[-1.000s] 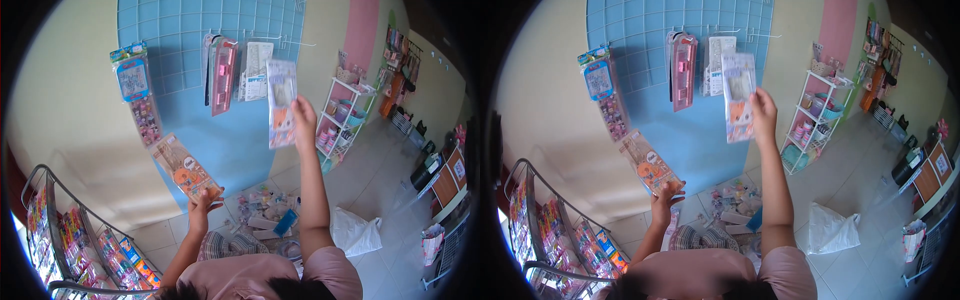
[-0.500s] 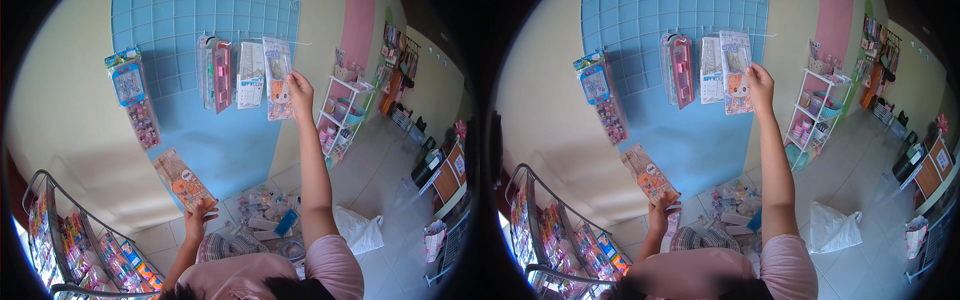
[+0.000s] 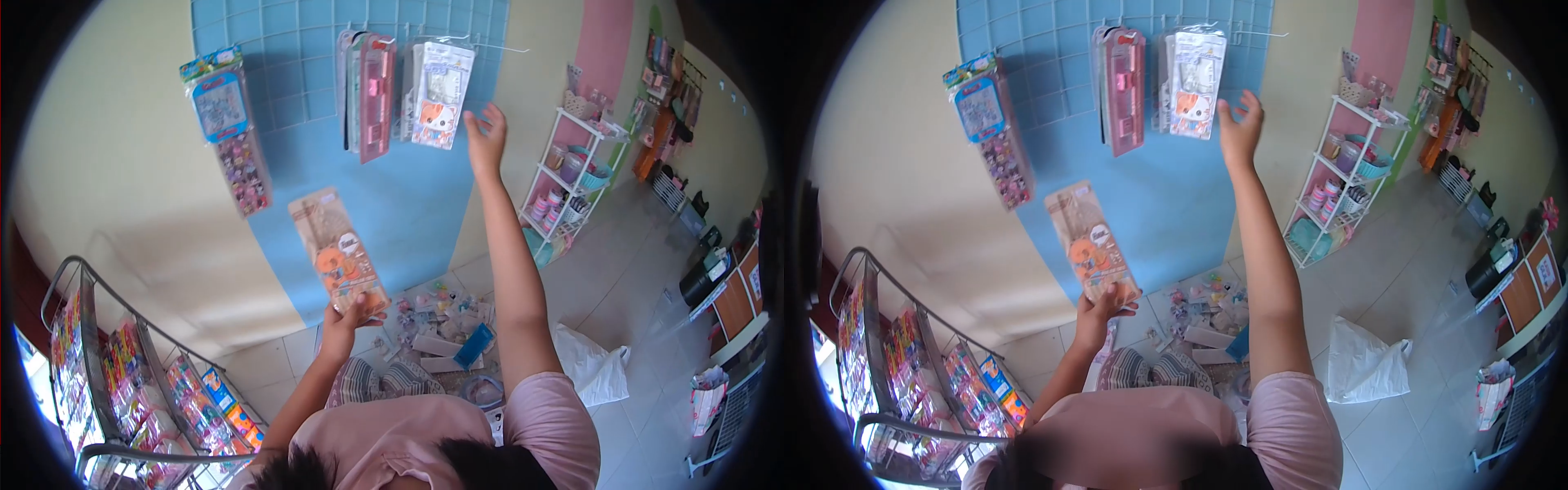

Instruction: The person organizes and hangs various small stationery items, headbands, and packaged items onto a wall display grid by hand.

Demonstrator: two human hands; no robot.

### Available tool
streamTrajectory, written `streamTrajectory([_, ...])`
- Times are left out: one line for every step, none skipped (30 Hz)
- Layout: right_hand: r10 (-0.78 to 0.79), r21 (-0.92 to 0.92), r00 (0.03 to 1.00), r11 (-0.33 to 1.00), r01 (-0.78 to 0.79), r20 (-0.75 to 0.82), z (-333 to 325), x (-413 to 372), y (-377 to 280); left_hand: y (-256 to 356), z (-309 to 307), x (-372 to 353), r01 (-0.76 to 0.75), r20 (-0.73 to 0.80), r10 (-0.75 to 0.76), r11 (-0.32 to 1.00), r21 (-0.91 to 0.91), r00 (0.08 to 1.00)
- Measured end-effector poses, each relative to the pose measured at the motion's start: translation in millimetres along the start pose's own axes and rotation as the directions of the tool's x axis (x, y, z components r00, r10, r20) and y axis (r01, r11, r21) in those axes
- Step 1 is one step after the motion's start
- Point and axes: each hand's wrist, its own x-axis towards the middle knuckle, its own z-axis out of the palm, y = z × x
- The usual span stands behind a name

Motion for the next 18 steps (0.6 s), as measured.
streamTrajectory([0.065,0.067,0.998,0.996,-0.065,-0.006,-9.3,-14.6,-19.6,1.3,3.1,0.7,-0.003,0.010,0.003,1.000,-0.005,1.000])
streamTrajectory([0.051,0.078,0.996,0.995,-0.057,0.075,-18.0,-31.9,-31.2,1.7,4.9,1.5,-0.006,0.024,0.006,1.000,-0.010,1.000])
streamTrajectory([0.034,0.088,0.988,0.995,-0.048,0.152,-27.5,-48.9,-40.2,1.1,5.7,2.5,-0.012,0.047,0.014,1.000,-0.026,0.999])
streamTrajectory([0.166,0.111,0.887,0.966,-0.235,0.432,-37.3,-67.0,-47.8,0.1,6.4,3.8,-0.017,0.060,0.018,1.000,-0.027,0.998])
streamTrajectory([0.260,0.076,0.692,0.907,-0.414,0.673,-46.7,-85.6,-55.9,-1.1,7.2,5.0,-0.020,0.076,0.022,0.999,-0.026,0.997])
streamTrajectory([0.263,0.007,0.525,0.890,-0.456,0.810,-52.9,-104.1,-71.8,-2.8,8.0,5.6,-0.024,0.094,0.026,0.999,-0.026,0.995])
streamTrajectory([0.256,-0.068,0.335,0.873,-0.482,0.907,-56.7,-121.9,-86.0,-5.3,10.0,6.4,-0.041,0.106,0.043,0.999,-0.013,0.993])
streamTrajectory([0.119,0.032,0.294,0.886,-0.462,0.948,-58.4,-142.6,-79.4,-8.3,12.5,6.9,-0.058,0.121,0.057,0.998,0.000,0.991])
streamTrajectory([0.136,-0.034,0.192,0.888,-0.459,0.972,-65.3,-144.5,-100.4,-10.3,15.2,8.3,-0.076,0.139,0.074,0.997,0.013,0.988])
streamTrajectory([0.110,0.011,0.203,0.855,-0.518,0.973,-69.3,-148.1,-100.4,-12.2,16.5,9.5,-0.094,0.173,0.087,0.995,0.030,0.981])
streamTrajectory([0.084,0.058,0.219,0.818,-0.572,0.972,-72.7,-149.9,-97.9,-14.5,16.1,9.5,-0.114,0.209,0.102,0.992,0.046,0.973])
streamTrajectory([0.057,0.106,0.237,0.777,-0.621,0.970,-75.4,-148.6,-97.4,-15.4,16.4,8.8,-0.136,0.246,0.116,0.989,0.062,0.962])
streamTrajectory([0.044,0.209,0.381,0.775,-0.597,0.924,-77.0,-144.7,-98.9,-13.4,17.3,7.6,-0.153,0.260,0.146,0.988,0.006,0.954])
streamTrajectory([0.063,0.288,0.521,0.774,-0.564,0.851,-78.6,-134.7,-101.3,-8.5,18.4,4.8,-0.170,0.271,0.177,0.984,-0.050,0.946])
streamTrajectory([0.079,0.363,0.647,0.774,-0.519,0.758,-79.7,-118.8,-103.0,-5.9,17.7,2.9,-0.186,0.279,0.209,0.977,-0.106,0.937])
streamTrajectory([0.091,0.432,0.757,0.774,-0.463,0.647,-79.9,-102.1,-102.3,-8.9,11.6,2.1,-0.179,0.276,0.190,0.982,-0.064,0.942])
streamTrajectory([0.093,0.457,0.830,0.799,-0.391,0.549,-77.9,-83.4,-97.0,-14.3,1.6,1.8,-0.173,0.272,0.173,0.985,-0.022,0.947])
streamTrajectory([0.087,0.476,0.893,0.821,-0.316,0.442,-74.4,-62.5,-90.0,-17.6,-6.7,1.5,-0.169,0.268,0.158,0.985,0.020,0.950])
